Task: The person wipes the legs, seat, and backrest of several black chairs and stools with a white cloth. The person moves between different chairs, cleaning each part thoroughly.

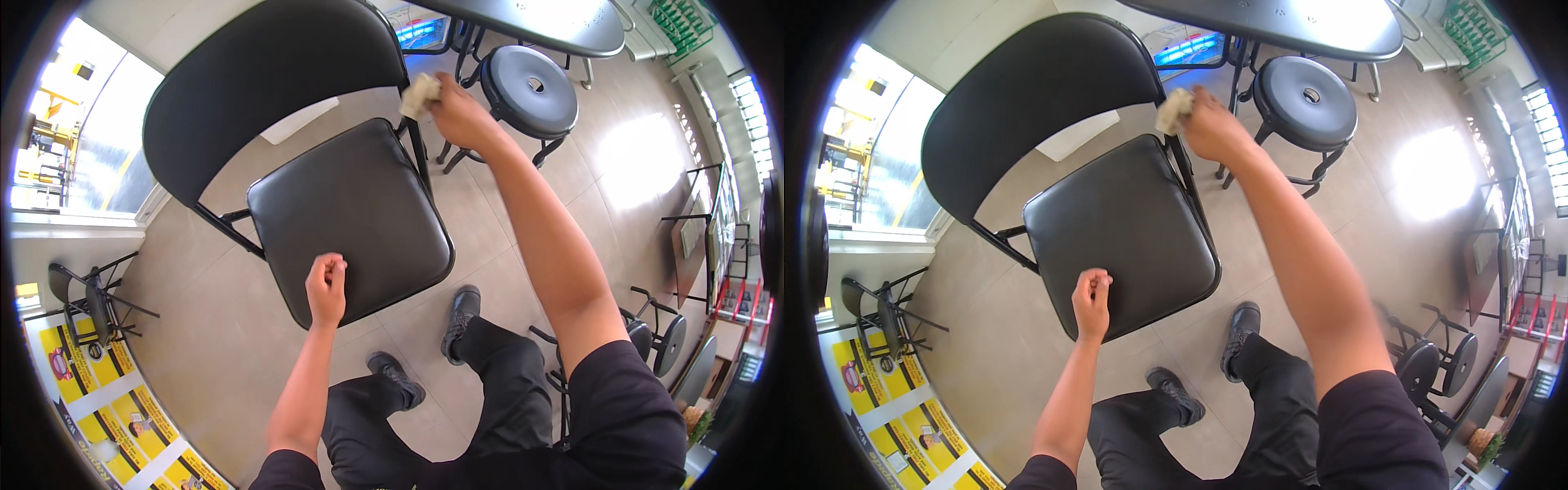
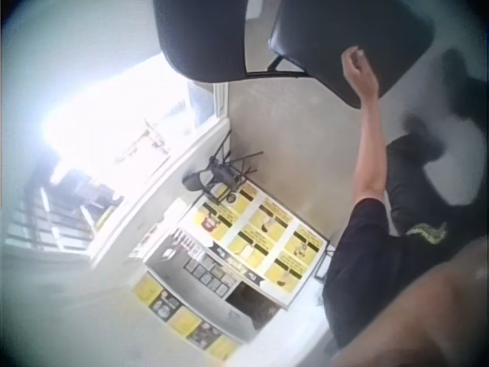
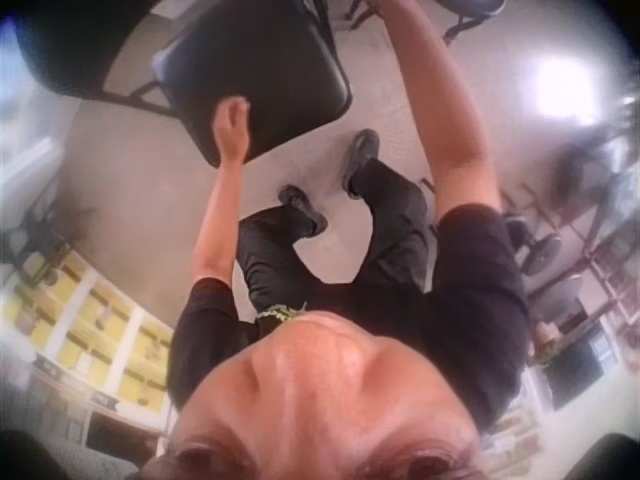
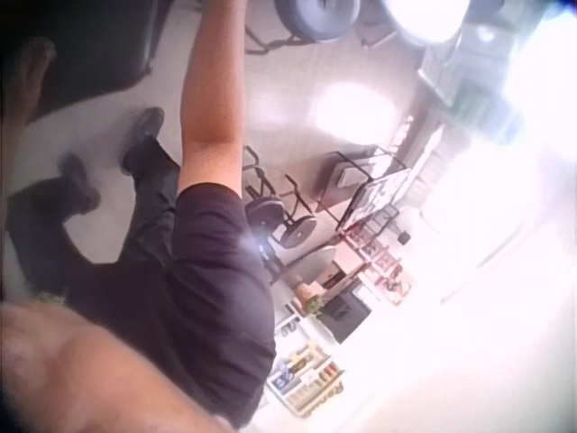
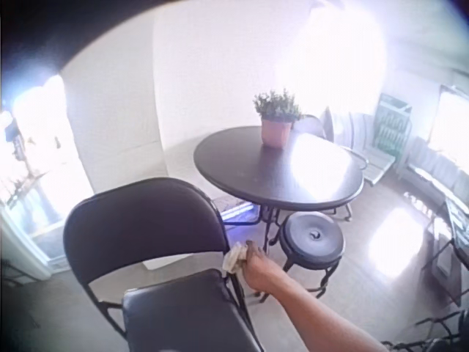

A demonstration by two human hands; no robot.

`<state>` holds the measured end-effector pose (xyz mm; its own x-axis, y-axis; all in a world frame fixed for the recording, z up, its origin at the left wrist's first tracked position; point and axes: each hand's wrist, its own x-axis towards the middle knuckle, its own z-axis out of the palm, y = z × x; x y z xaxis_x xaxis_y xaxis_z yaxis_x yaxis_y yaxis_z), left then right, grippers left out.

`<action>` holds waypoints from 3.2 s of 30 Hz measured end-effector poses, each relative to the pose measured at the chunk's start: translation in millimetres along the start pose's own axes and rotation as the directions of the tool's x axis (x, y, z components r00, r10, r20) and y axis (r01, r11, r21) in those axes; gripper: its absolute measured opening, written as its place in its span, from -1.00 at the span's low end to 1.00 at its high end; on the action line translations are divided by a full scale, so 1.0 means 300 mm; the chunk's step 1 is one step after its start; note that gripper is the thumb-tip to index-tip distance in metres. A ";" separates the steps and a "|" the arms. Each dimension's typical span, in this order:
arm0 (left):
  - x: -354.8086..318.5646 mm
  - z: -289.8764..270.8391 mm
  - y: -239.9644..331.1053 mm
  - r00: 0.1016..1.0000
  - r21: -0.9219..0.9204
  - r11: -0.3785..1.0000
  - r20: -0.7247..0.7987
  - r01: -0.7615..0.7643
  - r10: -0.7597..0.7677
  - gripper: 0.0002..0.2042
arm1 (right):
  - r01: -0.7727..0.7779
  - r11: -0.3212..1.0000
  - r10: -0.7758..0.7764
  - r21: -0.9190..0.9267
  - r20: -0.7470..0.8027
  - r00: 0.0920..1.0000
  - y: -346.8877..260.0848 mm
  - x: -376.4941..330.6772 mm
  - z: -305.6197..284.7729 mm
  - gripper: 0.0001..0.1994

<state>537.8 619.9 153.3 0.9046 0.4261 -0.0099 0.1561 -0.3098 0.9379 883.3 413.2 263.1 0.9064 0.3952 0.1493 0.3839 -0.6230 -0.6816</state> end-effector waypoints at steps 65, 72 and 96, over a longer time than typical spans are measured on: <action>-1.300 -0.513 0.605 0.881 -0.828 -0.464 -0.072 -0.315 -0.468 -0.50 | 0.127 0.826 -0.555 0.549 0.831 0.023 -1.338 -1.584 -0.221 -0.23; -1.279 -0.568 0.670 0.801 -0.932 -0.281 -0.015 -0.228 -0.599 -0.37 | 0.170 0.624 -0.755 0.763 0.532 0.384 -1.533 -1.540 0.248 -0.59; -1.421 -0.869 0.963 0.368 -0.792 0.550 -0.444 0.266 -0.817 -0.35 | -0.300 0.907 -0.239 0.295 0.948 0.209 -1.581 -1.371 0.261 -0.48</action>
<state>94.0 570.4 518.8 0.0298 0.7872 -0.6159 0.0122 0.6159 0.7877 314.6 598.9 468.7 -0.0696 0.8717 -0.4850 0.0243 -0.4846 -0.8744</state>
